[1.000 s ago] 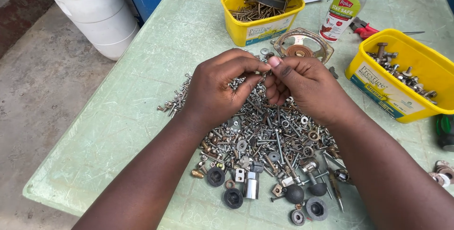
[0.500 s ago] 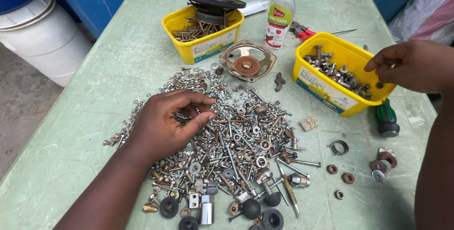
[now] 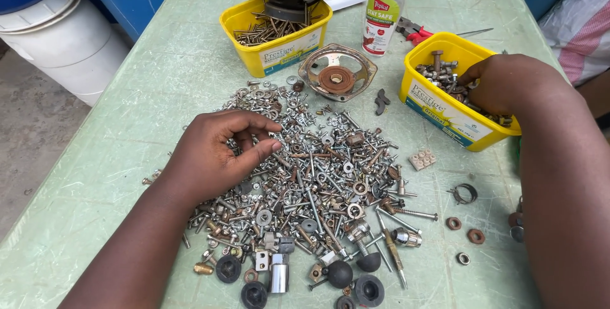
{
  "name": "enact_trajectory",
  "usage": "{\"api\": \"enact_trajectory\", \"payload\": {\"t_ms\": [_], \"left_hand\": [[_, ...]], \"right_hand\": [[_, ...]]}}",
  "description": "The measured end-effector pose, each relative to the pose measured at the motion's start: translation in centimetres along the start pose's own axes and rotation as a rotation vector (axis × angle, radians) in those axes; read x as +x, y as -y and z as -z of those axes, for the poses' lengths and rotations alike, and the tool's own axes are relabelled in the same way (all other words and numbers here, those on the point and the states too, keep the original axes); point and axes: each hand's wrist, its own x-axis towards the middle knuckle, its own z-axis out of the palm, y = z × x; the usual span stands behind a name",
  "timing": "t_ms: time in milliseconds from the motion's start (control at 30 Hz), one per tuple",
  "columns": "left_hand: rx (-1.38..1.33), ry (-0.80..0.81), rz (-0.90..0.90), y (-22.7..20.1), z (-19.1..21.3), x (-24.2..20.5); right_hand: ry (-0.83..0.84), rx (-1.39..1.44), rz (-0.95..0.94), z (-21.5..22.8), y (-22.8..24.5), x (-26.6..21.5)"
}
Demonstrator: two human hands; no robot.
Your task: The person sorts a mixed pile of metal fasteners on a table, picking up individual screws, nuts, and washers, inspecting them, and placing them back into the pile. The person handles items one at a time without using tools.
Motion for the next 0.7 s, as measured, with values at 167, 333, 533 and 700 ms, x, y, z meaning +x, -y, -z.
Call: {"api": "enact_trajectory", "payload": {"t_ms": [167,333,533,700], "left_hand": [[0.009,-0.002,-0.017,0.2,0.0,0.1],[-0.011,0.010,-0.013,0.4,-0.3,0.2],[-0.007,0.016,-0.025,0.4,-0.4,0.2],[0.025,0.026,0.015,0.2,-0.3,0.2]], "right_hand": [[-0.021,0.028,-0.121,0.2,-0.1,0.3],[-0.049,0.124,-0.124,0.2,-0.4,0.2],[-0.090,0.144,-0.073,0.5,0.1,-1.1],[-0.127,0.112,-0.017,-0.3,0.5,-0.1]]}}
